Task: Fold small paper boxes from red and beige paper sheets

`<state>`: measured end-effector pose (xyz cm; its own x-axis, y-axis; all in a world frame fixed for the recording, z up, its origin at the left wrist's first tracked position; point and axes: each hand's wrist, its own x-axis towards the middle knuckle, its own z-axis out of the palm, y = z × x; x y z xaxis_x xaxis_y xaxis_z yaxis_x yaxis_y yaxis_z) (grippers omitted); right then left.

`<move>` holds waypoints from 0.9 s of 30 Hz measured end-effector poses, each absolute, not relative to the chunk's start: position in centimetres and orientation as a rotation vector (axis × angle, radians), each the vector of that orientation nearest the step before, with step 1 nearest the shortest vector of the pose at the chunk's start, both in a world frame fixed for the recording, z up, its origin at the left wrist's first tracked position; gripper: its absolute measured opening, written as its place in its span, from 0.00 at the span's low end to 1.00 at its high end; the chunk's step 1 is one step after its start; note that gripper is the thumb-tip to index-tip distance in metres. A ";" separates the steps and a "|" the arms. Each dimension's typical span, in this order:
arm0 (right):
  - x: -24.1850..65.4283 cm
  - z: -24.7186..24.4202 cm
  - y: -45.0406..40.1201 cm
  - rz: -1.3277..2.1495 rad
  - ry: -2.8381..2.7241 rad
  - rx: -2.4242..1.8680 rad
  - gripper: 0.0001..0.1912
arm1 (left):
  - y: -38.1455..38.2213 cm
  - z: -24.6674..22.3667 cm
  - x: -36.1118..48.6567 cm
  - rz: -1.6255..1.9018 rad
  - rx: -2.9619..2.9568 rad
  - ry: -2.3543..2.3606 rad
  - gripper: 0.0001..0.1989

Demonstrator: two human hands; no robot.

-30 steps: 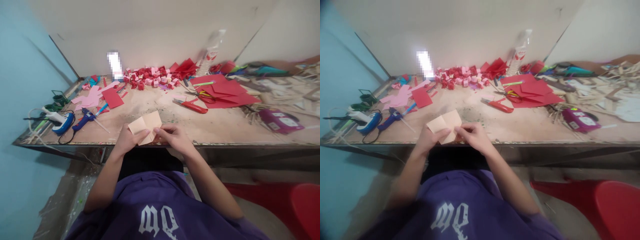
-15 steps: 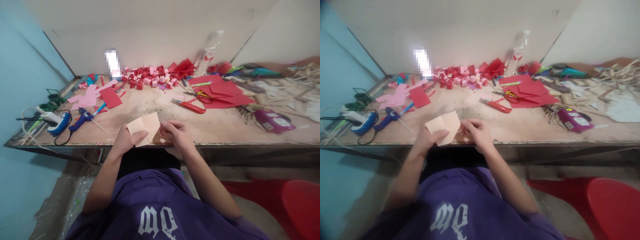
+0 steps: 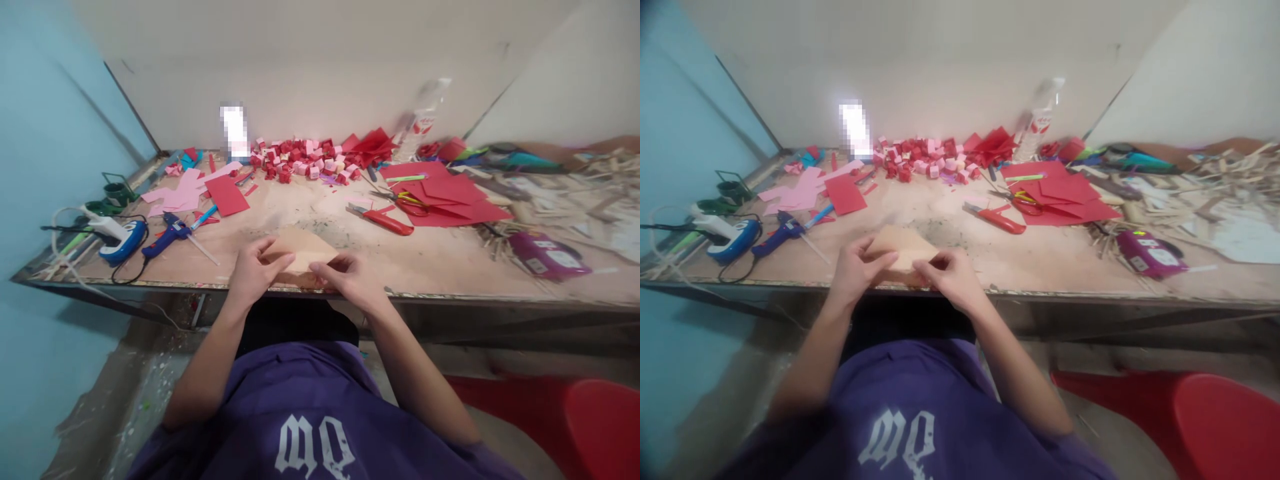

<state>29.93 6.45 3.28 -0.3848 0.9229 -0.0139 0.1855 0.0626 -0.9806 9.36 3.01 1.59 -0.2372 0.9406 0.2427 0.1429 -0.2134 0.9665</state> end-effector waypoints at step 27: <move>30.7 3.4 6.6 1.603 -1.365 -0.752 0.13 | 3.1 2.6 9.4 1.502 1.087 1.071 0.11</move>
<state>30.72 6.65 3.36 -0.4343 0.8962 0.0908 -0.2324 -0.0141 -0.9725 9.43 3.09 2.57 -0.1428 0.9815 0.1274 -0.1995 -0.1546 0.9676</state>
